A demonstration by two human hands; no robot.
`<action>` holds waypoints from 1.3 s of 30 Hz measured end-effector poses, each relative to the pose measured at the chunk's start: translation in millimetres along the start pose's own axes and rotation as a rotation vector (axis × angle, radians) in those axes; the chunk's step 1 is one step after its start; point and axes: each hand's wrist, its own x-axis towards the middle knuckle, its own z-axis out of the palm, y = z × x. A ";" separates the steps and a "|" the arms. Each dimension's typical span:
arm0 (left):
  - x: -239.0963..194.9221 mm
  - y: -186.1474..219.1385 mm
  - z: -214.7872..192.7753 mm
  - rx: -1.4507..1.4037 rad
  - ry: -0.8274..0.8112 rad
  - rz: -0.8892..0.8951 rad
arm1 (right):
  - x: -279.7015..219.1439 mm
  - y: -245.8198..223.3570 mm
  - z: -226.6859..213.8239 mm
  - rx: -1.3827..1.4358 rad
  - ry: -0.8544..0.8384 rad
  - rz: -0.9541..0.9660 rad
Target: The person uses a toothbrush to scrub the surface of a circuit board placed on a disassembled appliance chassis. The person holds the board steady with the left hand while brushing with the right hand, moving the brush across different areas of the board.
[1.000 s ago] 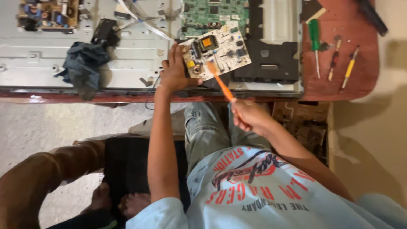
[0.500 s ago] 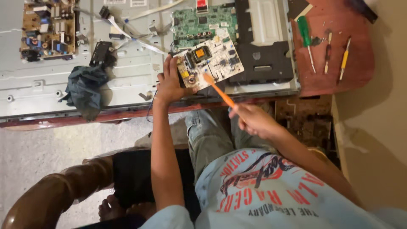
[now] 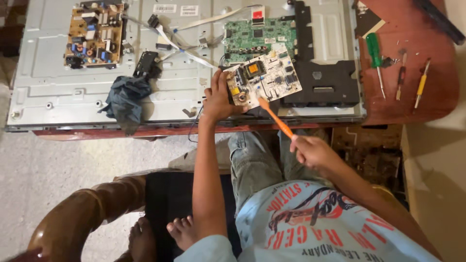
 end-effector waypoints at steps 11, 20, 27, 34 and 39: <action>-3.0 7.0 -4.8 -0.042 0.019 -0.013 | -12.0 -20.7 1.7 -0.005 -0.036 0.038; -4.3 6.2 -4.8 -0.028 -0.007 -0.038 | -4.6 7.1 10.7 0.004 0.048 -0.057; 0.8 -4.1 5.3 -0.021 0.090 0.130 | 15.8 28.7 22.7 -0.086 0.090 -0.159; -2.6 -0.8 -1.0 -0.031 0.052 0.063 | 9.3 13.7 21.3 -0.126 0.146 -0.060; -4.2 4.9 -2.4 -0.037 -0.024 -0.017 | 3.6 13.5 18.5 -0.189 0.181 0.014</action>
